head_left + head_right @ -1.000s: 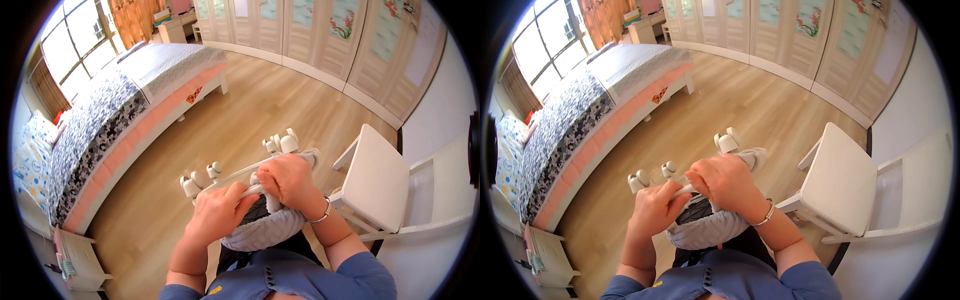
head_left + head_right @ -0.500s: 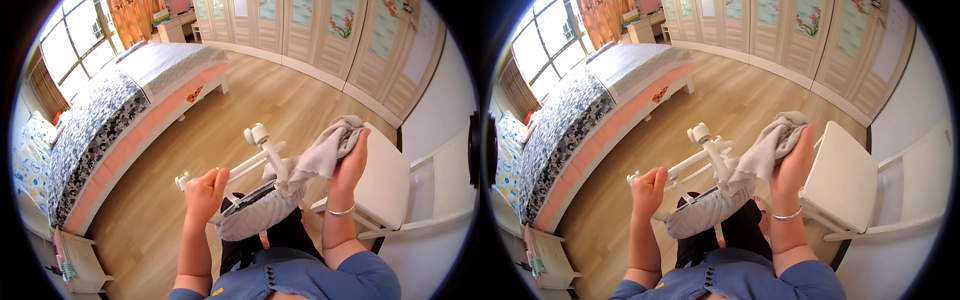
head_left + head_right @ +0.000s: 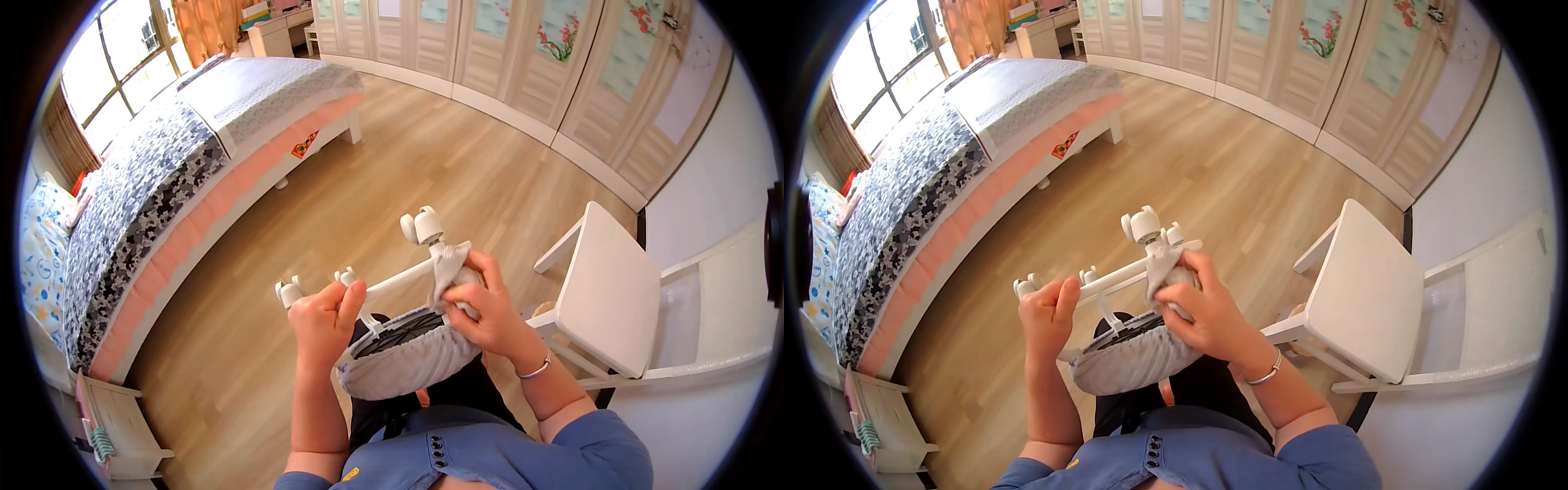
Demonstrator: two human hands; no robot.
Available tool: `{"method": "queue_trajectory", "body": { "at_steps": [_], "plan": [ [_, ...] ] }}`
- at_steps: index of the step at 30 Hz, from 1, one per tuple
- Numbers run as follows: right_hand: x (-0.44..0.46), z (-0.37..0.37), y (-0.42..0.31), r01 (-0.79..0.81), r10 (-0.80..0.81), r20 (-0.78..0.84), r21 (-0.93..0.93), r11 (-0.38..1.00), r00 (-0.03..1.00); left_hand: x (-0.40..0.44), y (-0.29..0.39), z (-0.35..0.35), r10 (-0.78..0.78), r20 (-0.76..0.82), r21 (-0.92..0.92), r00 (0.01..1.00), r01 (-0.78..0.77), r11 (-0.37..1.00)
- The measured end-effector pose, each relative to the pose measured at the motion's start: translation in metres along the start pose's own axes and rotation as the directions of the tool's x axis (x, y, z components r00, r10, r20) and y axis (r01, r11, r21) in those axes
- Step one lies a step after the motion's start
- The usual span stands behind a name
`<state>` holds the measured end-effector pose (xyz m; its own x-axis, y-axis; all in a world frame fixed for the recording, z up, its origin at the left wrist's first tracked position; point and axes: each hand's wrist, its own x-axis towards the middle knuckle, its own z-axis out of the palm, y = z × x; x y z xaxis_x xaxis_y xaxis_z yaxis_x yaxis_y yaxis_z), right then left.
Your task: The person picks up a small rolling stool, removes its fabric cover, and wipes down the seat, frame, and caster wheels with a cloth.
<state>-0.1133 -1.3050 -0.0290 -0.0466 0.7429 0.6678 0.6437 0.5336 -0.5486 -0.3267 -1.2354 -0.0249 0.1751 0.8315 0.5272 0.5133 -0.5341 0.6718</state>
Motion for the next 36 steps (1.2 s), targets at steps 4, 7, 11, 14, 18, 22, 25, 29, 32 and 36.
{"method": "queue_trajectory", "body": {
  "at_steps": [4,7,11,14,18,22,25,29,32,36],
  "plan": [
    [-0.017,-0.01,0.01,0.051,-0.061,0.047,0.192,0.98,0.997,-0.003,-0.002,0.001,0.009,-0.017,-0.012,1.0,-0.009,1.0],
    [-0.023,-0.016,0.016,-0.106,0.075,0.106,0.323,0.941,0.992,-0.005,-0.006,-0.001,0.047,-0.006,-0.008,0.999,-0.047,0.999],
    [-0.002,-0.025,0.014,-0.112,0.127,-0.098,0.146,0.983,0.987,-0.005,-0.006,-0.002,0.073,-0.059,0.01,0.996,-0.073,0.997],
    [0.015,-0.028,0.004,-0.001,0.037,-0.149,0.237,0.971,0.988,-0.008,-0.01,-0.008,-0.011,0.02,-0.037,1.0,0.012,0.999],
    [0.029,-0.006,0.006,0.298,-0.289,0.151,-0.041,0.954,0.946,-0.01,-0.012,-0.006,0.072,-0.01,-0.038,0.997,-0.072,0.997],
    [0.025,0.008,0.038,0.006,0.006,-0.045,0.272,0.962,0.999,-0.003,-0.009,-0.002,0.169,-0.027,0.004,0.985,-0.169,0.986],
    [0.021,-0.004,0.058,-0.445,0.481,0.01,0.398,0.802,0.877,-0.006,-0.022,-0.008,0.114,-0.035,-0.071,0.993,-0.116,0.991],
    [0.026,-0.011,0.049,-0.104,0.113,-0.021,0.268,0.958,0.993,-0.015,-0.04,-0.014,0.038,0.001,-0.179,0.999,-0.038,0.983],
    [0.04,-0.002,0.017,0.192,-0.157,0.158,-0.239,0.952,0.975,-0.012,-0.043,-0.014,-0.033,-0.008,-0.269,0.999,0.03,0.963],
    [0.043,-0.003,0.042,0.199,-0.15,0.295,-0.144,0.969,0.944,-0.011,-0.044,-0.011,0.072,-0.023,-0.236,0.997,-0.075,0.969]
  ]
}}
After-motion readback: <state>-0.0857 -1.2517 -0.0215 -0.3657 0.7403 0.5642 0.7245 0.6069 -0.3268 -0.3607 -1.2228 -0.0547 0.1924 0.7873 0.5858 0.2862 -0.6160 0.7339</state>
